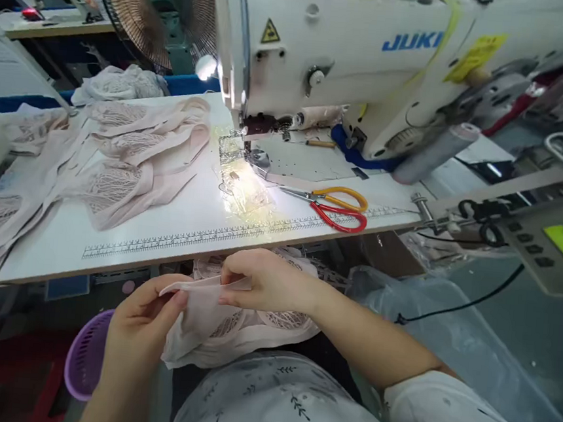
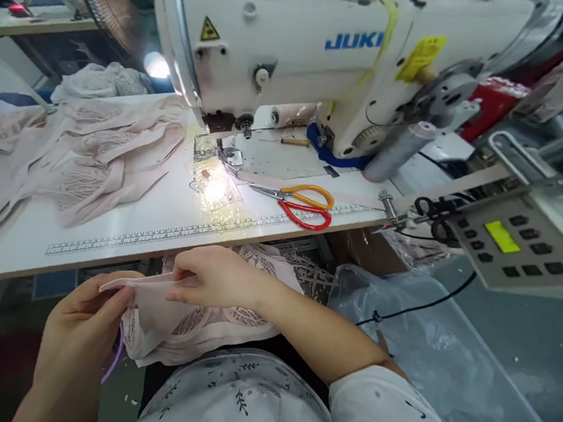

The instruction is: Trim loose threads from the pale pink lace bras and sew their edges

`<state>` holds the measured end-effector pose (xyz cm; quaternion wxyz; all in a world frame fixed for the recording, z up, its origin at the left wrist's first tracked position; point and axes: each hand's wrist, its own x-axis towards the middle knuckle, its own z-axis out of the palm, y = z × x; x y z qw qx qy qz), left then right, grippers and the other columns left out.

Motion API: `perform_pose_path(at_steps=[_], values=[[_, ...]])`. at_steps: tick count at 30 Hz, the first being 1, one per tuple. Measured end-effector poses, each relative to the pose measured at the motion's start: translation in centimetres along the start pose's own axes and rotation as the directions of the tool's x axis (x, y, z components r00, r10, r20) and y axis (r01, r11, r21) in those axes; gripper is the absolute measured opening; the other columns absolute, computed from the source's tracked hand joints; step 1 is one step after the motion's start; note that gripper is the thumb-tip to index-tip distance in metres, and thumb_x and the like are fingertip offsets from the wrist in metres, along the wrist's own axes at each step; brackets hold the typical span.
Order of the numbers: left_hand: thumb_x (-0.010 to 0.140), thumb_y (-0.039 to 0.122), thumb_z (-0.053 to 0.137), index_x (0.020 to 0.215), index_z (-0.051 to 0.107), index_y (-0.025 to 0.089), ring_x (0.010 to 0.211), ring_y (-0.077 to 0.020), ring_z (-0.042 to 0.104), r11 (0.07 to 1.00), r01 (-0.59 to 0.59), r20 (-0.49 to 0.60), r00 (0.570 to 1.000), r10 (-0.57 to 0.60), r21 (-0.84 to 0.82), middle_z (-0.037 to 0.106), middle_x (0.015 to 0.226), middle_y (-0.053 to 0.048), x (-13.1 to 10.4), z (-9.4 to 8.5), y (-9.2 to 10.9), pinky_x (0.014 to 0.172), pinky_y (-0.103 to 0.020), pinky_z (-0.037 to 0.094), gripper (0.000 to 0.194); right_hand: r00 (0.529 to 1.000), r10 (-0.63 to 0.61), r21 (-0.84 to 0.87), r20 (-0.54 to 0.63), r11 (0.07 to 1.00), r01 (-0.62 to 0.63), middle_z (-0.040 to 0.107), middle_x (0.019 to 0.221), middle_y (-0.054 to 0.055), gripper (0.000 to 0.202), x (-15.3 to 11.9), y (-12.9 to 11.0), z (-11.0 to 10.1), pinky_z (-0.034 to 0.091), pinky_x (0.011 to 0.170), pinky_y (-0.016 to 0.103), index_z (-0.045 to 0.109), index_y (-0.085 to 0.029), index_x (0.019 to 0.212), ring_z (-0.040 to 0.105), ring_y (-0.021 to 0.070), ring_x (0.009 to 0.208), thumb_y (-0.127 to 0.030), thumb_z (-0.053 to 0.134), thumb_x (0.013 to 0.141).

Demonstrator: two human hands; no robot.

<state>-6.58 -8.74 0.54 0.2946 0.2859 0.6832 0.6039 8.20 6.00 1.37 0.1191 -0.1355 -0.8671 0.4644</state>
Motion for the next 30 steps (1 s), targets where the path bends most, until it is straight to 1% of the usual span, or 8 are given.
perform_pose_path(at_steps=[4,7,10,15,19,25,27,30], values=[[0.065,0.034,0.078,0.076,0.073,0.022,0.066,-0.0160,0.062,0.999,0.008,-0.019,1.000,-0.007,0.045,0.071,0.075,-0.001,-0.4,-0.9,-0.1,0.054,-0.023,0.051,0.016,0.999,0.015,0.064,-0.049,0.998,-0.012,0.062,0.073,0.002,0.012,-1.1,1.2,-0.3,0.044,0.064,0.025,0.060,-0.016,0.071,0.056,0.0136,0.069,-0.023,0.068,0.076],[0.066,0.034,0.077,0.078,0.072,0.023,0.073,-0.0190,0.064,0.998,0.031,-0.114,0.993,-0.024,0.060,0.072,0.080,-0.001,-1.0,-0.9,0.1,0.060,-0.026,0.055,0.017,0.982,0.058,0.235,-0.179,0.972,-0.015,0.062,0.071,0.001,0.010,-1.7,1.6,0.3,0.045,0.063,0.024,0.059,-0.016,0.069,0.057,0.0125,0.067,-0.019,0.067,0.074],[0.065,0.032,0.078,0.077,0.071,0.023,0.081,-0.0200,0.065,0.999,0.037,-0.189,0.981,-0.037,-0.001,0.073,0.082,0.000,-1.7,-0.4,0.7,0.065,-0.026,0.057,0.016,0.947,0.116,0.437,-0.298,0.899,0.028,0.060,0.072,0.000,0.010,-2.1,1.4,1.3,0.046,0.062,0.022,0.056,-0.017,0.070,0.054,0.0104,0.065,-0.016,0.066,0.071],[0.065,0.032,0.078,0.074,0.068,0.023,0.060,-0.0122,0.063,0.998,0.057,-0.284,0.957,-0.062,-0.027,0.071,0.074,0.004,-1.9,-0.1,1.6,0.047,-0.018,0.052,0.016,0.910,0.195,0.627,-0.366,0.775,0.086,0.055,0.074,-0.002,0.017,-2.3,0.3,3.0,0.043,0.056,0.021,0.050,-0.019,0.079,0.048,0.0081,0.061,-0.017,0.064,0.069],[0.063,0.041,0.079,0.069,0.066,0.021,0.062,-0.0121,0.062,0.998,0.053,-0.218,0.975,-0.043,0.042,0.069,0.069,0.003,-1.2,-1.1,1.4,0.052,-0.019,0.052,0.024,0.916,0.142,0.659,-0.374,0.736,0.156,0.057,0.078,-0.001,0.021,-2.2,-0.6,3.4,0.043,0.057,0.021,0.048,-0.019,0.083,0.047,0.0076,0.062,-0.010,0.058,0.068],[0.066,0.044,0.076,0.069,0.054,0.025,0.057,-0.0106,0.057,0.992,-0.039,-0.002,0.999,0.039,-0.123,0.063,0.072,0.006,-0.2,-2.3,-0.6,0.057,-0.025,0.052,0.030,0.914,0.076,0.667,-0.398,0.708,0.232,0.060,0.079,-0.001,0.024,-2.3,-1.7,4.0,0.048,0.061,0.021,0.050,-0.019,0.085,0.053,0.0082,0.065,-0.003,0.049,0.067],[0.064,0.052,0.075,0.066,0.048,0.025,0.053,-0.0108,0.053,0.992,-0.051,0.022,0.998,0.054,-0.114,0.055,0.063,0.006,0.0,-2.3,-1.3,0.057,-0.028,0.052,0.039,0.911,0.056,0.653,-0.409,0.715,0.249,0.062,0.080,-0.001,0.024,-2.4,-1.9,4.6,0.049,0.063,0.021,0.051,-0.019,0.085,0.053,0.0084,0.067,-0.003,0.048,0.068],[0.057,0.062,0.074,0.060,0.036,0.023,0.041,-0.0083,0.039,0.990,-0.072,0.026,0.997,0.076,-0.125,0.036,0.049,0.008,0.2,-2.2,-2.0,0.052,-0.026,0.048,0.055,0.909,0.036,0.601,-0.416,0.761,0.245,0.062,0.087,0.002,0.027,-2.5,-1.8,5.7,0.049,0.065,0.022,0.054,-0.018,0.090,0.054,0.0092,0.070,-0.003,0.048,0.067]])
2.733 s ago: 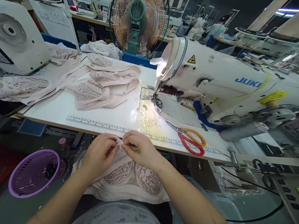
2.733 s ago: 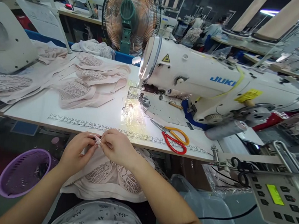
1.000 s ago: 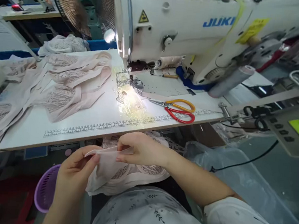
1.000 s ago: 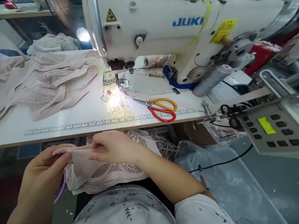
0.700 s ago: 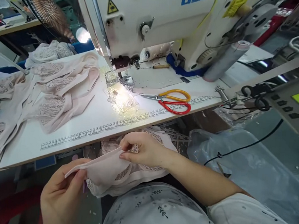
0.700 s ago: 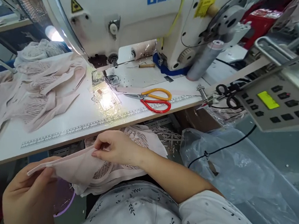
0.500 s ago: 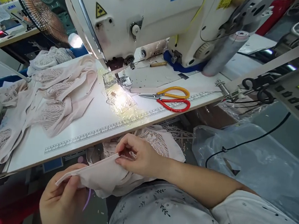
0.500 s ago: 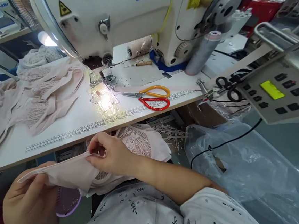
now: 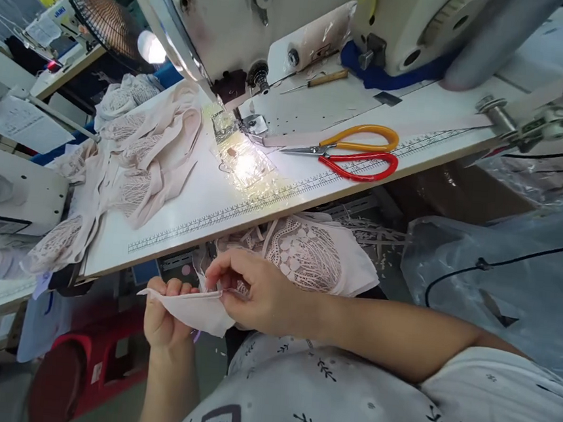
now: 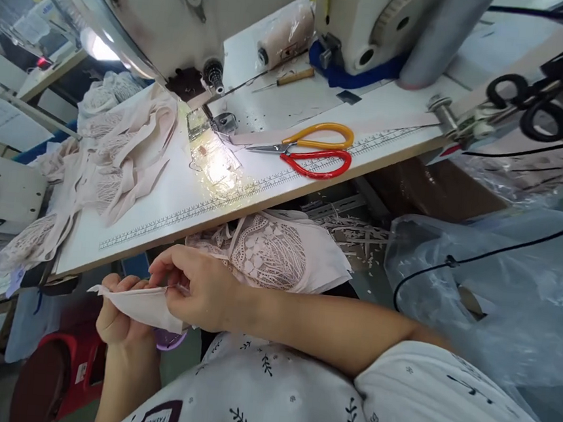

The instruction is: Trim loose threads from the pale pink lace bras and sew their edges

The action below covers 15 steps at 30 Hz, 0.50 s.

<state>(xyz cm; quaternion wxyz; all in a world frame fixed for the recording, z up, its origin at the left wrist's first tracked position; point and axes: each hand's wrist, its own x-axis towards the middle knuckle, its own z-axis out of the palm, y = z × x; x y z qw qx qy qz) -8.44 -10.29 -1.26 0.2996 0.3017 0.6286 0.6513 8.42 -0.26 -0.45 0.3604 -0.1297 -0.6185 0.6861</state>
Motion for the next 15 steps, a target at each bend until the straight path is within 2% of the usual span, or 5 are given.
perform_pose_path(at_steps=[2,4,9,12,15], values=[[0.052,0.064,0.074,0.057,0.029,0.022,0.037,-0.0073,0.029,1.000,-0.005,0.010,1.000,0.005,-0.008,0.024,0.044,0.009,0.0,-0.1,-0.4,0.047,-0.024,0.045,0.062,1.000,0.022,-0.042,0.011,0.999,-0.021,0.062,0.093,0.004,0.031,-0.4,0.5,0.3,0.050,0.068,0.024,0.056,-0.017,0.095,0.055,0.0107,0.074,-0.005,0.050,0.067],[0.052,0.064,0.074,0.056,0.026,0.021,0.036,-0.0073,0.024,1.000,-0.001,0.035,0.999,0.002,-0.015,0.019,0.042,0.010,-0.1,-0.3,-0.5,0.045,-0.024,0.042,0.064,0.994,0.096,-0.034,0.050,0.995,-0.094,0.064,0.096,0.005,0.034,-0.6,0.9,0.3,0.051,0.071,0.026,0.057,-0.017,0.100,0.058,0.0125,0.079,-0.008,0.053,0.068],[0.056,0.059,0.076,0.055,0.032,0.022,0.036,-0.0079,0.027,0.999,-0.011,0.086,0.996,0.014,-0.038,0.024,0.040,0.009,-0.1,-0.5,-0.4,0.045,-0.024,0.042,0.058,0.933,0.292,-0.042,0.209,0.956,-0.290,0.067,0.090,0.004,0.027,-0.9,0.9,-0.1,0.050,0.066,0.025,0.064,-0.017,0.098,0.062,0.0153,0.078,-0.018,0.059,0.072],[0.052,0.057,0.079,0.052,0.035,0.021,0.035,-0.0069,0.029,0.999,-0.027,0.084,0.996,0.031,-0.046,0.028,0.039,0.009,0.1,-0.7,-0.1,0.044,-0.023,0.042,0.057,0.929,0.286,0.018,0.235,0.954,-0.298,0.066,0.080,0.003,0.021,-0.9,0.9,-0.1,0.048,0.061,0.023,0.067,-0.016,0.091,0.059,0.0141,0.071,-0.026,0.063,0.073],[0.049,0.054,0.082,0.051,0.041,0.022,0.034,-0.0068,0.034,0.999,-0.039,0.070,0.997,0.042,-0.038,0.039,0.039,0.009,0.2,-1.0,0.6,0.041,-0.022,0.043,0.053,0.956,0.208,0.112,0.205,0.966,-0.234,0.059,0.067,0.001,0.016,-0.7,1.1,0.0,0.044,0.057,0.022,0.066,-0.016,0.076,0.053,0.0122,0.064,-0.030,0.060,0.077]])
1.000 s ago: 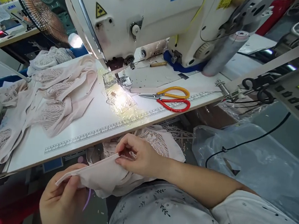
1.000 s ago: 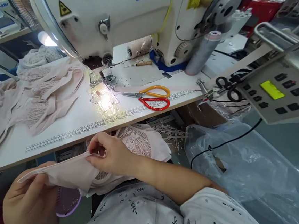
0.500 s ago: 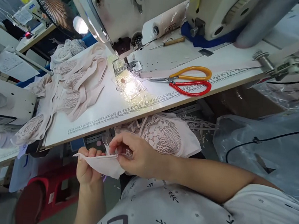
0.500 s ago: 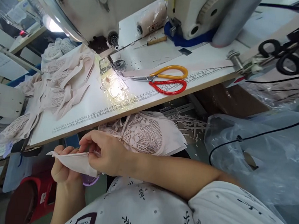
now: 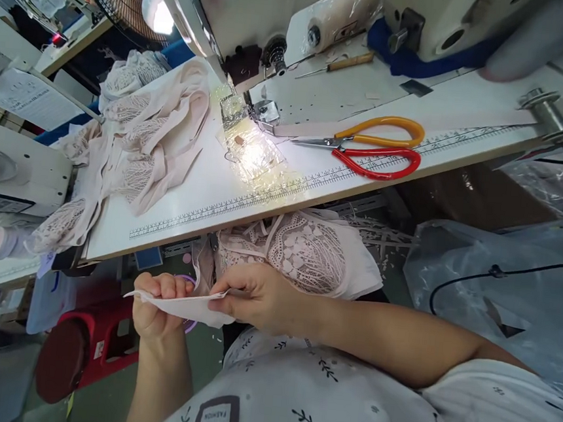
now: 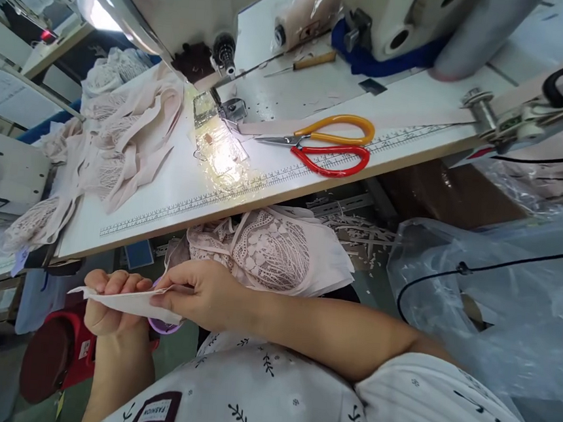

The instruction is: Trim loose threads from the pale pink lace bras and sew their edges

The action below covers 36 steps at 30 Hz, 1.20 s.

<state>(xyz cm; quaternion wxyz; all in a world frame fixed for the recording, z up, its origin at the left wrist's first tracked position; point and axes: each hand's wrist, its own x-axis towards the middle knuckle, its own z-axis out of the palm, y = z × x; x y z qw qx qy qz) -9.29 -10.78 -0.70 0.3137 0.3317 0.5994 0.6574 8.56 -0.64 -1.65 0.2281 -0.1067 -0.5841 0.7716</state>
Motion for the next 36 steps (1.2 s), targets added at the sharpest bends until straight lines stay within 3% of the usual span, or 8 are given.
perform_pose_path(at_steps=[6,9,11,14,17,21,27,36], values=[[0.068,0.034,0.077,0.072,0.064,0.025,0.060,-0.0134,0.062,0.998,-0.064,-0.072,0.995,0.066,0.027,0.069,0.069,0.003,1.4,3.5,5.2,0.052,-0.025,0.054,0.016,0.974,-0.166,0.087,-0.157,0.980,0.181,0.049,0.063,-0.003,0.016,2.6,-4.0,-2.1,0.042,0.056,0.020,0.054,-0.017,0.064,0.047,0.0083,0.057,-0.027,0.062,0.075],[0.066,0.037,0.078,0.071,0.067,0.022,0.061,-0.0157,0.065,0.985,-0.160,-0.131,0.977,0.168,0.068,0.070,0.070,0.001,2.8,6.3,8.3,0.055,-0.028,0.057,0.020,0.956,-0.235,0.081,-0.178,0.964,0.252,0.049,0.061,-0.004,0.016,4.0,-8.3,-4.1,0.042,0.052,0.020,0.055,-0.018,0.070,0.046,0.0079,0.054,-0.031,0.062,0.074],[0.057,0.040,0.083,0.067,0.067,0.020,0.056,-0.0149,0.064,0.976,-0.207,-0.133,0.968,0.214,0.063,0.068,0.061,0.001,3.7,7.4,9.2,0.052,-0.025,0.055,0.027,0.923,-0.315,-0.084,-0.220,0.949,0.304,0.051,0.063,-0.004,0.014,4.2,-10.4,-5.2,0.043,0.055,0.021,0.057,-0.018,0.073,0.047,0.0085,0.056,-0.030,0.063,0.073],[0.049,0.036,0.087,0.064,0.067,0.017,0.051,-0.0121,0.060,0.996,-0.080,-0.146,0.987,0.074,-0.034,0.065,0.055,0.001,4.5,8.2,7.8,0.049,-0.020,0.052,0.031,0.878,-0.395,-0.348,-0.269,0.890,0.294,0.056,0.067,-0.002,0.008,3.8,-10.8,-6.3,0.045,0.063,0.023,0.059,-0.018,0.076,0.052,0.0107,0.064,-0.025,0.063,0.073],[0.048,0.030,0.088,0.067,0.065,0.016,0.051,-0.0097,0.058,0.978,0.122,-0.169,0.974,-0.151,-0.167,0.065,0.058,0.001,4.3,8.4,4.3,0.050,-0.018,0.050,0.032,0.853,-0.378,-0.442,-0.360,0.874,0.201,0.061,0.079,0.000,0.017,2.9,-8.2,-7.0,0.046,0.065,0.024,0.061,-0.018,0.089,0.055,0.0119,0.068,-0.024,0.062,0.073],[0.046,0.030,0.089,0.069,0.065,0.017,0.055,-0.0102,0.060,0.946,0.229,-0.213,0.936,-0.279,-0.229,0.067,0.063,0.001,2.9,8.4,0.9,0.055,-0.019,0.053,0.036,0.824,-0.394,-0.496,-0.406,0.853,0.164,0.064,0.088,0.003,0.020,1.9,-4.6,-7.5,0.048,0.065,0.024,0.061,-0.019,0.097,0.059,0.0128,0.074,-0.023,0.061,0.077],[0.043,0.033,0.090,0.065,0.063,0.017,0.054,-0.0107,0.062,0.953,0.229,-0.288,0.916,-0.280,-0.198,0.066,0.060,0.001,2.3,7.6,0.1,0.054,-0.019,0.054,0.039,0.792,-0.507,-0.556,-0.341,0.788,0.265,0.066,0.088,0.005,0.007,1.3,-3.4,-7.5,0.049,0.069,0.025,0.061,-0.019,0.085,0.061,0.0149,0.082,-0.016,0.059,0.079],[0.046,0.032,0.089,0.063,0.066,0.019,0.050,-0.0118,0.061,0.971,0.148,-0.184,0.966,-0.183,-0.187,0.065,0.053,0.000,1.8,7.0,0.1,0.052,-0.022,0.055,0.031,0.869,-0.367,-0.424,-0.331,0.881,0.211,0.059,0.068,0.000,0.012,1.1,-4.4,-7.9,0.044,0.062,0.023,0.059,-0.018,0.068,0.054,0.0109,0.065,-0.022,0.062,0.079]])
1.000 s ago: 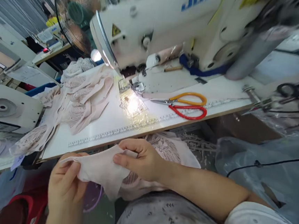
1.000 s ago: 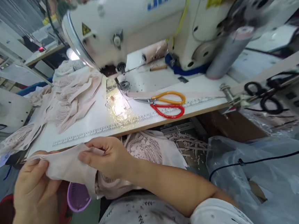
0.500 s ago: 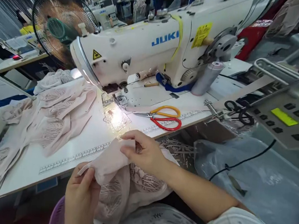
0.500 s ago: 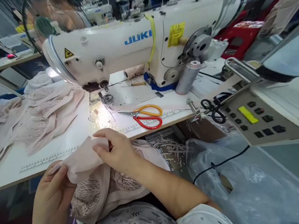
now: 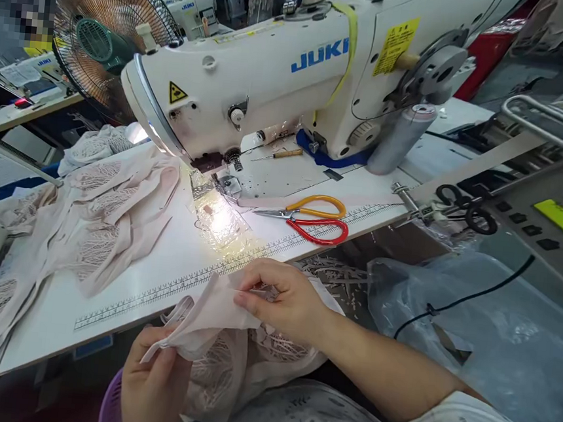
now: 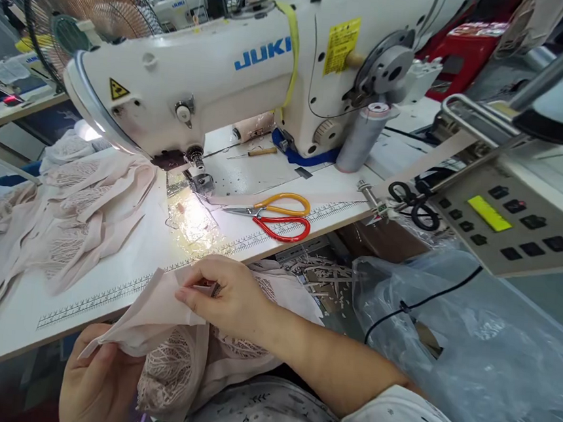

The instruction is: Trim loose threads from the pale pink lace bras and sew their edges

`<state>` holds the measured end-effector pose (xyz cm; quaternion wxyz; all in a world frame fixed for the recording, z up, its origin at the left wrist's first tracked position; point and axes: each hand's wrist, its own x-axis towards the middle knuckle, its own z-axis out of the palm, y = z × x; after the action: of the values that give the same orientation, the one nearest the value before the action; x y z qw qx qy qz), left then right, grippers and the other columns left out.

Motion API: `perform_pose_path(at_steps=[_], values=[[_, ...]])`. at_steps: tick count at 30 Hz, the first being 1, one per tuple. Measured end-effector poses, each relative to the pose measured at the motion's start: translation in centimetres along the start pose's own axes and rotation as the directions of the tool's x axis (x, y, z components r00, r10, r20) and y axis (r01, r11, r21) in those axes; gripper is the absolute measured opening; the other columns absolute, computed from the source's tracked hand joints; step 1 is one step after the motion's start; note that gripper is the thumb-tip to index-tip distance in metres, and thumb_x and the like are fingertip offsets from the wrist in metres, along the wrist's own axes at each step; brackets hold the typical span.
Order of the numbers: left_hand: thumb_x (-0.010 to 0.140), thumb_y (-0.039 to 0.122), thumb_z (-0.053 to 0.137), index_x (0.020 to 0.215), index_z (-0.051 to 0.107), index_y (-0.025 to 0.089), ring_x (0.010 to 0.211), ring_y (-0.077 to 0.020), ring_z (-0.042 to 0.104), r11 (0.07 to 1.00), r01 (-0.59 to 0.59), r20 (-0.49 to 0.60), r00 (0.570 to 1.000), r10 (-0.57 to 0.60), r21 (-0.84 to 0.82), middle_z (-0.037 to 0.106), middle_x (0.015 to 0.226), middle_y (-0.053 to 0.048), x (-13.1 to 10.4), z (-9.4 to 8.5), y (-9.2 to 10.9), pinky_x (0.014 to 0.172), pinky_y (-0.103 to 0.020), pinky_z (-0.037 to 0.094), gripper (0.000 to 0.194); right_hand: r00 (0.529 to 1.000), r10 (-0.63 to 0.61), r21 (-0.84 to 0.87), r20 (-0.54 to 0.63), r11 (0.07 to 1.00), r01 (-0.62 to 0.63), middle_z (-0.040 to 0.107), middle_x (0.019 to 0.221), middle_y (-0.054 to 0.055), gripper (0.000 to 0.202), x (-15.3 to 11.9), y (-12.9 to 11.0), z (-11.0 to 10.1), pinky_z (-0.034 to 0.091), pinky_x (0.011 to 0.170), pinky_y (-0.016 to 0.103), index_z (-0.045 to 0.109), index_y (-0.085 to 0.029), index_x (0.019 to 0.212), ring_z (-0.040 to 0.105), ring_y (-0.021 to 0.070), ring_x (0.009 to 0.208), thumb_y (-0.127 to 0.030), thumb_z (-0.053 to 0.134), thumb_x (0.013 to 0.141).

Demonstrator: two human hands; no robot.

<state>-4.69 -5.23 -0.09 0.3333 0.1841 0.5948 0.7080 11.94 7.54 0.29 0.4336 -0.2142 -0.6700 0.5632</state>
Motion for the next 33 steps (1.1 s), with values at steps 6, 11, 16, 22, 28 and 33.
perform_pose_path(at_steps=[6,11,16,22,28,33], values=[[0.051,0.030,0.087,0.065,0.068,0.020,0.063,-0.0186,0.068,1.000,0.018,0.056,0.998,-0.018,0.001,0.071,0.064,-0.003,-0.4,0.5,1.1,0.056,-0.026,0.056,0.026,0.987,-0.086,0.105,0.136,0.992,0.072,0.063,0.094,0.007,0.012,0.6,-1.2,-1.3,0.047,0.082,0.030,0.059,-0.017,0.069,0.060,0.0158,0.091,-0.022,0.066,0.078],[0.051,0.030,0.087,0.065,0.068,0.019,0.066,-0.0220,0.068,0.998,-0.050,0.103,0.993,0.053,-0.036,0.073,0.069,-0.006,-0.5,0.8,1.5,0.056,-0.030,0.057,0.026,0.982,0.080,0.031,0.170,0.996,-0.086,0.063,0.078,0.004,0.012,1.1,-2.5,-1.7,0.048,0.068,0.026,0.057,-0.017,0.069,0.059,0.0142,0.076,-0.024,0.064,0.077],[0.050,0.029,0.087,0.064,0.067,0.019,0.065,-0.0194,0.068,1.000,-0.010,0.062,0.998,0.011,-0.016,0.072,0.067,-0.004,-0.6,0.4,1.0,0.059,-0.028,0.056,0.027,0.994,0.096,0.025,0.057,0.995,-0.097,0.060,0.073,0.002,0.014,1.2,-3.0,-1.2,0.045,0.060,0.023,0.056,-0.017,0.067,0.055,0.0120,0.068,-0.026,0.065,0.073],[0.049,0.032,0.088,0.066,0.068,0.019,0.064,-0.0199,0.068,0.994,-0.103,0.026,0.994,0.103,0.030,0.074,0.072,-0.004,-0.5,0.0,0.2,0.058,-0.029,0.056,0.029,0.984,0.174,0.041,-0.046,0.984,-0.173,0.050,0.071,-0.003,0.025,0.7,-3.0,-0.7,0.042,0.055,0.019,0.052,-0.019,0.075,0.045,0.0091,0.063,-0.026,0.073,0.064],[0.050,0.031,0.087,0.063,0.070,0.020,0.066,-0.0222,0.069,0.995,-0.090,0.156,0.984,0.082,0.047,0.075,0.072,-0.006,-0.2,0.3,0.3,0.059,-0.033,0.057,0.023,0.925,0.343,0.197,0.161,0.908,-0.371,0.051,0.074,-0.004,0.041,0.7,-2.8,-1.1,0.041,0.053,0.019,0.057,-0.018,0.096,0.047,0.0069,0.059,-0.027,0.076,0.060],[0.049,0.028,0.088,0.064,0.071,0.021,0.069,-0.0223,0.070,0.997,-0.063,0.142,0.988,0.057,0.033,0.074,0.070,-0.005,0.1,0.4,-0.2,0.061,-0.032,0.059,0.024,0.910,0.364,0.231,0.200,0.884,-0.405,0.049,0.061,-0.006,0.028,0.9,-2.2,-1.3,0.037,0.050,0.019,0.056,-0.015,0.072,0.041,0.0053,0.053,-0.030,0.076,0.058]])
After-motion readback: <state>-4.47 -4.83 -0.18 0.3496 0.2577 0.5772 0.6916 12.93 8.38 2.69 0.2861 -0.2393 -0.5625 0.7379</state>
